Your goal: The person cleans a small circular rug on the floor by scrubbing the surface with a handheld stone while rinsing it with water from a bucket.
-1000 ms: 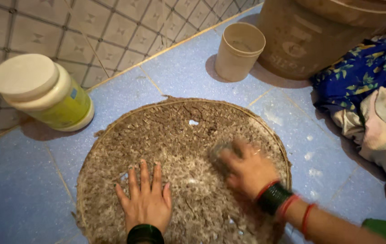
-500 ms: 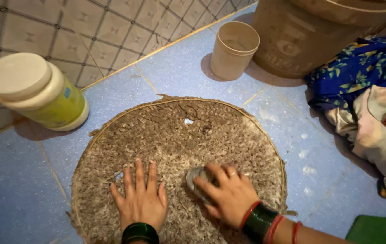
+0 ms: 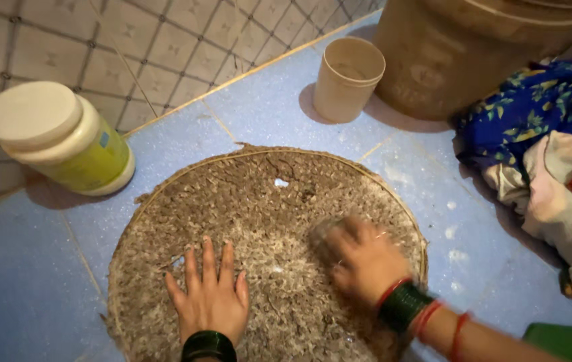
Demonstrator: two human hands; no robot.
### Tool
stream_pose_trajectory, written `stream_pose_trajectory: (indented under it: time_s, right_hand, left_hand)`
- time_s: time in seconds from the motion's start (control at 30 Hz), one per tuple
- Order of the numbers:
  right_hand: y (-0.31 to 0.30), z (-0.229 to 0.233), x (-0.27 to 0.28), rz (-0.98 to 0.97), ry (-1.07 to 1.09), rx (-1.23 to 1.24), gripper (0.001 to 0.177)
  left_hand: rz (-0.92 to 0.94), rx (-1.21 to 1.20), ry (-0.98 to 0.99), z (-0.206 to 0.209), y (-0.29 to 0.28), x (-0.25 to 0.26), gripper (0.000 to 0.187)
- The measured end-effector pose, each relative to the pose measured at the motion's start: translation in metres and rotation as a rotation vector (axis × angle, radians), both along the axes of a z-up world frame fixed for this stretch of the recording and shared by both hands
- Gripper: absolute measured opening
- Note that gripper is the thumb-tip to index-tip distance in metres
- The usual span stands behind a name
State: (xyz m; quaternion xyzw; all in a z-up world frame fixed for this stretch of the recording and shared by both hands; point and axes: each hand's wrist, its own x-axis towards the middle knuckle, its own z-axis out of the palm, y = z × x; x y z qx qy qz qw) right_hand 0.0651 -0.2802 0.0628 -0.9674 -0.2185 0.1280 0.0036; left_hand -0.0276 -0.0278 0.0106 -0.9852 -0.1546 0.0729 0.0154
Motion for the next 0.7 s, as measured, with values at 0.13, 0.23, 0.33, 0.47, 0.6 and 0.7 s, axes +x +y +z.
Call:
stream_pose_trajectory:
  time_s: [0.13,0.23,0.33,0.47,0.6,0.7]
  right_hand:
    - [0.038,-0.005,-0.074,0.375,0.029,0.117,0.071]
    - [0.023,-0.007,-0.046,0.324,0.01,0.16,0.069]
    - [-0.004,0.003,0.031,-0.145,-0.062,-0.02,0.077]
    - [-0.025,0.023,0.075,-0.332,-0.165,-0.031,0.072]
    - [-0.001,0.018,0.076,-0.079,-0.277,0.028,0.074]
    - [0.03,0.011,0.068,0.028,-0.164,0.001,0.092]
  left_hand:
    - [-0.006,0.008,-0.071,-0.002,0.0,0.002,0.066]
    - [0.0,0.009,-0.068,-0.006,-0.001,0.003,0.066]
    - [0.002,0.025,-0.055,-0.011,0.001,-0.002,0.066]
    - [0.213,0.066,-0.019,-0.02,-0.01,-0.004,0.076]
    - [0.316,-0.12,-0.661,-0.028,-0.033,-0.009,0.077]
    - [0.416,-0.019,0.159,-0.019,-0.025,0.006,0.086]
